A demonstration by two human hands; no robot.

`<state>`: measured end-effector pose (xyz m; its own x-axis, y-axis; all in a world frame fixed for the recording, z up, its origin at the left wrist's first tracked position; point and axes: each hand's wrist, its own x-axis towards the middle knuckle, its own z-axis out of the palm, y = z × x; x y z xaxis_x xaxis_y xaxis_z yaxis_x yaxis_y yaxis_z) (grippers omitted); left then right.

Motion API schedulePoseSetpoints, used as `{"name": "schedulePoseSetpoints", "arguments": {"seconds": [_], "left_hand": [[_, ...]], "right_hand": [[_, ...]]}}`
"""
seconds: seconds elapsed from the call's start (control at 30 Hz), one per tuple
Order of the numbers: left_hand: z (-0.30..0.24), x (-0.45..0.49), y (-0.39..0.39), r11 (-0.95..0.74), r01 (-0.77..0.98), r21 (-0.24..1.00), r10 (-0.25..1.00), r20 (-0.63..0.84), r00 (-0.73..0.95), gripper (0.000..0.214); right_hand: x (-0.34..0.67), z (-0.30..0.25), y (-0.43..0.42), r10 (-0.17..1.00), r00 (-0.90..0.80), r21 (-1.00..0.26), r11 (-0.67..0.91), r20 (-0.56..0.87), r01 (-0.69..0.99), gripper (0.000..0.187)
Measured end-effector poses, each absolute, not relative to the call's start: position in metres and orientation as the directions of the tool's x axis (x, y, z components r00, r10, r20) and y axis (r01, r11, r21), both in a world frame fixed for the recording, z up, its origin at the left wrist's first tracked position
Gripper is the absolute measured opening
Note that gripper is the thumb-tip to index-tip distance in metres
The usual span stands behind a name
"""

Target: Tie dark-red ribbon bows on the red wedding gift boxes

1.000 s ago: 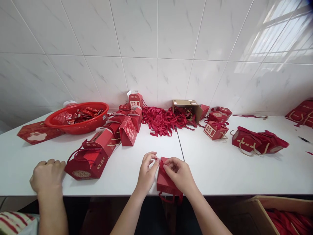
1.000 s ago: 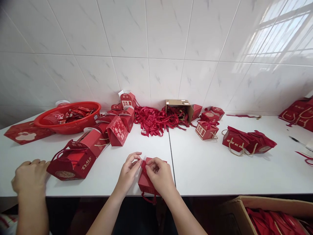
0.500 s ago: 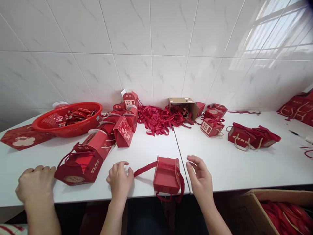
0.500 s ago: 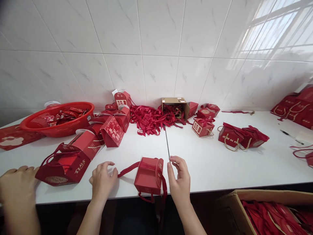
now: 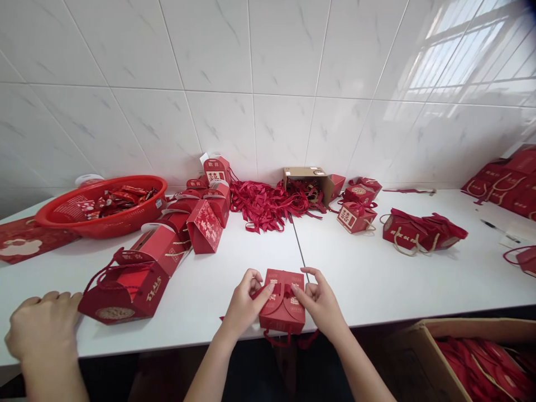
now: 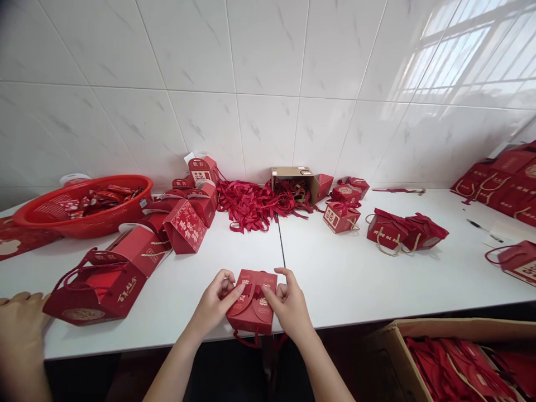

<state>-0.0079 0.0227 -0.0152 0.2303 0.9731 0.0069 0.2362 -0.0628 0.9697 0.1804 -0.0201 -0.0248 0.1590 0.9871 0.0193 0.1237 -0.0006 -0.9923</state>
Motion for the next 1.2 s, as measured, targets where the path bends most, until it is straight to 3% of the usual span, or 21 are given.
{"name": "schedulePoseSetpoints", "arguments": {"seconds": [0.17, 0.3, 0.47, 0.6, 0.73, 0.8, 0.87, 0.97, 1.03, 1.1, 1.2], "left_hand": [[-0.029, -0.031, 0.034, 0.041, 0.164, 0.986, 0.976, -0.074, 0.203, 0.032], [-0.035, -0.030, 0.027, 0.055, 0.167, 0.984, 0.974, -0.090, 0.208, 0.033], [-0.029, -0.035, 0.008, 0.040, 0.194, 0.980, 0.985, -0.071, 0.157, 0.029], [-0.030, -0.043, 0.002, -0.051, 0.310, 0.949, 0.984, -0.006, 0.178, 0.026], [-0.032, -0.052, -0.008, -0.188, 0.548, 0.815, 0.982, 0.173, 0.080, 0.022], [-0.030, -0.054, -0.016, -0.191, 0.625, 0.757, 0.980, 0.180, 0.082, 0.022], [-0.025, -0.053, -0.025, -0.149, 0.602, 0.784, 0.985, 0.066, 0.157, 0.023], [-0.021, -0.046, -0.032, -0.025, 0.429, 0.903, 0.972, -0.079, 0.222, 0.022], [-0.021, -0.040, -0.030, 0.075, 0.303, 0.950, 0.980, -0.127, 0.155, 0.031], [-0.023, -0.034, -0.024, 0.155, 0.174, 0.973, 0.986, -0.163, 0.031, 0.042], [-0.026, -0.029, -0.015, 0.197, -0.093, 0.976, 0.974, -0.205, -0.093, 0.048]], "right_hand": [[0.209, -0.030, -0.009, 0.998, 0.053, -0.999, 0.040, 0.041, 0.036, 0.050], [0.222, -0.035, 0.003, 0.995, 0.025, -0.985, 0.095, 0.100, 0.143, 0.047], [0.231, -0.035, 0.013, 0.974, 0.074, -0.930, 0.181, 0.214, 0.319, 0.024], [0.236, -0.038, 0.003, 0.943, 0.151, -0.889, 0.213, 0.295, 0.406, 0.017], [0.239, -0.047, -0.025, 0.835, 0.349, -0.838, 0.217, 0.426, 0.501, 0.007], [0.236, -0.051, -0.040, 0.862, 0.350, -0.882, 0.202, 0.366, 0.425, 0.007], [0.227, -0.052, -0.051, 0.930, 0.254, -0.927, 0.175, 0.266, 0.330, 0.015], [0.210, -0.051, -0.054, 0.982, 0.180, -0.988, 0.034, 0.061, 0.149, 0.034], [0.201, -0.049, -0.048, 0.970, 0.199, -0.987, -0.124, -0.142, -0.098, 0.045], [0.198, -0.049, -0.041, 0.928, 0.166, -0.869, -0.237, -0.335, -0.434, 0.049], [0.201, -0.047, -0.033, 0.891, -0.004, -0.502, -0.260, -0.455, -0.825, 0.038]]}}
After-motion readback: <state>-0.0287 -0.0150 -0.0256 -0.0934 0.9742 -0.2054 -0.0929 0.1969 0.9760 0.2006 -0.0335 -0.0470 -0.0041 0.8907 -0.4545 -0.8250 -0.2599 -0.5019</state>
